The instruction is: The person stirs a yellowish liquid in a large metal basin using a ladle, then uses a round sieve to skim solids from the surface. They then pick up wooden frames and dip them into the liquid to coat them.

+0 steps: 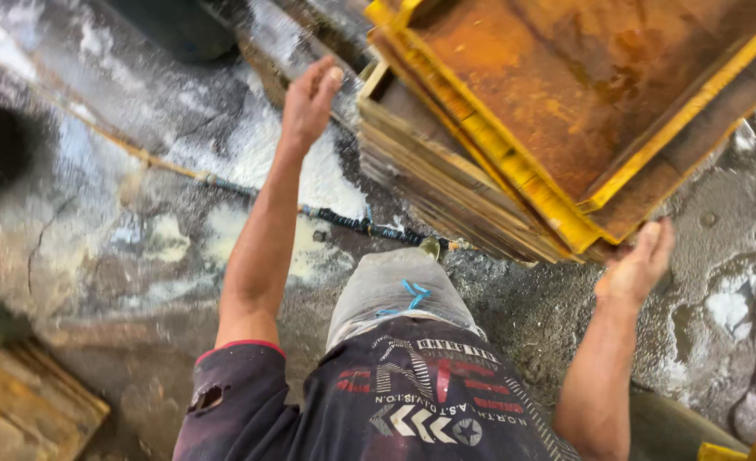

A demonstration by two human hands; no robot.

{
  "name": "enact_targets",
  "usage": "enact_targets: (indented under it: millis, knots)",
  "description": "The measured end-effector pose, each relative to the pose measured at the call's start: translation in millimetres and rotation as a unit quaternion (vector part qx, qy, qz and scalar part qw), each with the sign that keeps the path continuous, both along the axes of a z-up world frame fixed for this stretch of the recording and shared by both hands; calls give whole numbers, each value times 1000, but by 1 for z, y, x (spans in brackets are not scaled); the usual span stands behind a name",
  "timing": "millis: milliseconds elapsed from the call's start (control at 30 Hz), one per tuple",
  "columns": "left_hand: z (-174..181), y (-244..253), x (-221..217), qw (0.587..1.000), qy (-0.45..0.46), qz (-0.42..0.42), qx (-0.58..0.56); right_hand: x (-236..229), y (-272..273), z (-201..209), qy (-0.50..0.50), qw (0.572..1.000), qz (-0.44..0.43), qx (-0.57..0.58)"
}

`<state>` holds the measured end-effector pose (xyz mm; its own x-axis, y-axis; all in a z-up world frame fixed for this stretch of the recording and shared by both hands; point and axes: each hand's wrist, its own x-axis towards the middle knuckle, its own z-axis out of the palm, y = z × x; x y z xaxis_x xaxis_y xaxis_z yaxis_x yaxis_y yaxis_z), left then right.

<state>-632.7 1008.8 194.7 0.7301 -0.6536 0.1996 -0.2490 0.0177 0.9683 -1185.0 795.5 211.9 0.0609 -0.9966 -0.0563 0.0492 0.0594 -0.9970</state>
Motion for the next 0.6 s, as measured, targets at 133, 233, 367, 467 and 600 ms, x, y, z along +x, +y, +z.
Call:
enact_targets:
  millis: [133, 233, 367, 467, 600]
  knots:
    - [12, -78, 41, 999, -24, -27, -7, 8, 2, 0, -101, 990, 35, 89]
    - [21, -110, 48, 989, 66, -16, 128, 8, -10, -4, -51, 992, 50, 102]
    - [29, -130, 50, 980, 119, -58, 150, 2, -36, -8, -44, 986, 79, 137]
    - [34, -138, 59, 972, 133, -63, 183, 8, -46, -10, -69, 987, 68, 127]
    - [30, -145, 66, 962, 164, -62, 210, 19, -42, -9, -202, 960, 65, 181]
